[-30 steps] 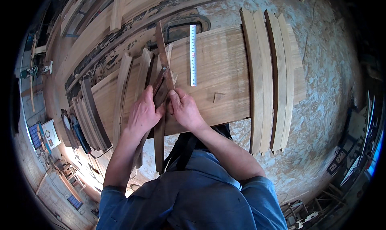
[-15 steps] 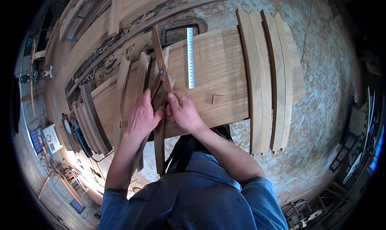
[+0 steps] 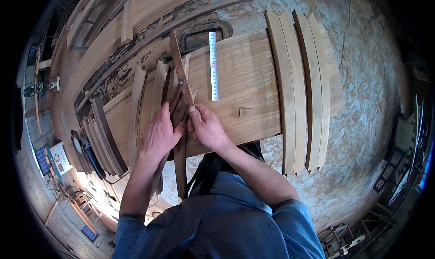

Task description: The person sands a wooden plank using an angle grinder, then cuts a smaller piece from it with a bow saw. They measure the cut piece with a ruler and arrange it with other wooden strips on a workbench.

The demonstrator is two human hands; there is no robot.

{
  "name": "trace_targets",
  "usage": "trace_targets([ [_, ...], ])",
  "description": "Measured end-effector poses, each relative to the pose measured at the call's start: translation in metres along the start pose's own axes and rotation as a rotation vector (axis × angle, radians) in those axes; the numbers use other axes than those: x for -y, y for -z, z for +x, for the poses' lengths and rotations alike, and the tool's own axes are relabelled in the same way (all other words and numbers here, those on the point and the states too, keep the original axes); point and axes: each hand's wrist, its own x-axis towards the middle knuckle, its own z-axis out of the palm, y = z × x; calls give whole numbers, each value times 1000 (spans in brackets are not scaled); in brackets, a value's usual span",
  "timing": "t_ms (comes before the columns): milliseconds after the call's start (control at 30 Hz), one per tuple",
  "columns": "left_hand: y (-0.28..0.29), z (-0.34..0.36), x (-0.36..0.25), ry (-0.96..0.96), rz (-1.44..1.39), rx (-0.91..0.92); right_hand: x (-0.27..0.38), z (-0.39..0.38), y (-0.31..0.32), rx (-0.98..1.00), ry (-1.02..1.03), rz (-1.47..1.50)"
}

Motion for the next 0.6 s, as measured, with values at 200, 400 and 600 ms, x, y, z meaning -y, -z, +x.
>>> trace_targets([
  [200, -1, 1, -2, 41, 9, 36, -2, 0, 0, -5, 28, -33],
  [400, 4, 2, -5, 75, 0, 94, -6, 1, -2, -33, 37, -70],
  [600, 3, 3, -4, 71, 17, 95, -4, 2, -5, -69, 55, -130],
])
